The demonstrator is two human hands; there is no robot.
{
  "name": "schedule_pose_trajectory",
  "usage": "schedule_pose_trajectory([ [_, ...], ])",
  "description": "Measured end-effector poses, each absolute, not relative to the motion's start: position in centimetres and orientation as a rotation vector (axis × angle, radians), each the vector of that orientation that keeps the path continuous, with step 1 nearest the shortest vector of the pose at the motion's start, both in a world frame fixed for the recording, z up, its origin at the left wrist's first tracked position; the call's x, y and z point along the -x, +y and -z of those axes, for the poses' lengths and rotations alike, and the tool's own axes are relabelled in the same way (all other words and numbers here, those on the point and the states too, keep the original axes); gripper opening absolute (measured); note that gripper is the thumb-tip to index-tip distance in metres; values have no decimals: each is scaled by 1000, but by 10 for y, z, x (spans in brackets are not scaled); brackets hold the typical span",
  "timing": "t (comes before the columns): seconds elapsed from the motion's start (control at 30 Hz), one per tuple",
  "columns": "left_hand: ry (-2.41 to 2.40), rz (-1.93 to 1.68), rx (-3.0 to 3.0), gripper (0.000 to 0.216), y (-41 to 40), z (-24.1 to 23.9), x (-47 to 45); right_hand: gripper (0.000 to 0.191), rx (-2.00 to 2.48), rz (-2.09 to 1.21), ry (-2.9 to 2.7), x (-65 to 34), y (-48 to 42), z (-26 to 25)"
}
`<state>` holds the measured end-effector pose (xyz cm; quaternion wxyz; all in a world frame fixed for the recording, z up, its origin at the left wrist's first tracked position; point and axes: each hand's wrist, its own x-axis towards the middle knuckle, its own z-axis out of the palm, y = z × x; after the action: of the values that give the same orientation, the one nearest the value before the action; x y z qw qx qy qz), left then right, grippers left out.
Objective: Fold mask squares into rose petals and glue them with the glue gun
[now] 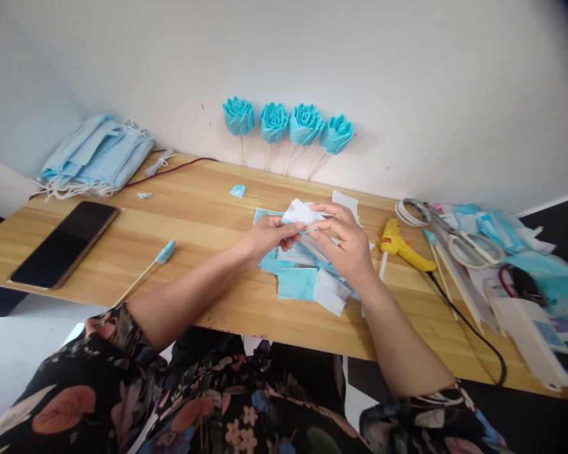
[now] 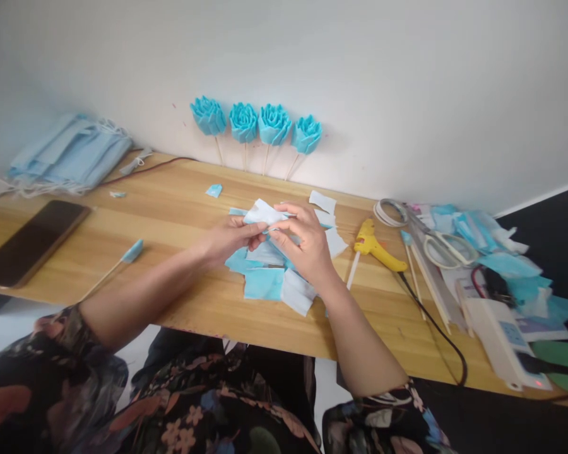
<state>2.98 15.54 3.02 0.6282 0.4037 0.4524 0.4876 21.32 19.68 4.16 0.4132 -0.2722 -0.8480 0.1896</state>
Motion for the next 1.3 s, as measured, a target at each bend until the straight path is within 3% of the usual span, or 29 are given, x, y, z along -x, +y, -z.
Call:
schedule_pose_trajectory([
  [0.47, 1011, -1054, -1081, 29, 153, -30, -27, 11, 895, -853, -1848, -209, 195, -34],
  [0.63, 1067, -1001, -1159, 30, 153, -31, -27, 37, 899, -1025, -1755, -209, 196, -33],
  [0.73, 1132, -1062, -1166, 29, 152, -33, -28, 42, 920, -1102, -1695, -208, 196, -34],
  [0.93, 1125, -1251, -1117, 27, 150, -40, -28, 35, 880, -1265, -1634, -207, 193, -37],
  [1.13, 1147, -1340, -1081, 18, 148, -43, -30, 13, 905, -1243, -1698, -207, 192, -36],
  [1.3, 1135, -1313, -1076, 17, 150, -39, -29, 11, 899, -1248, -1707, -207, 192, -35],
])
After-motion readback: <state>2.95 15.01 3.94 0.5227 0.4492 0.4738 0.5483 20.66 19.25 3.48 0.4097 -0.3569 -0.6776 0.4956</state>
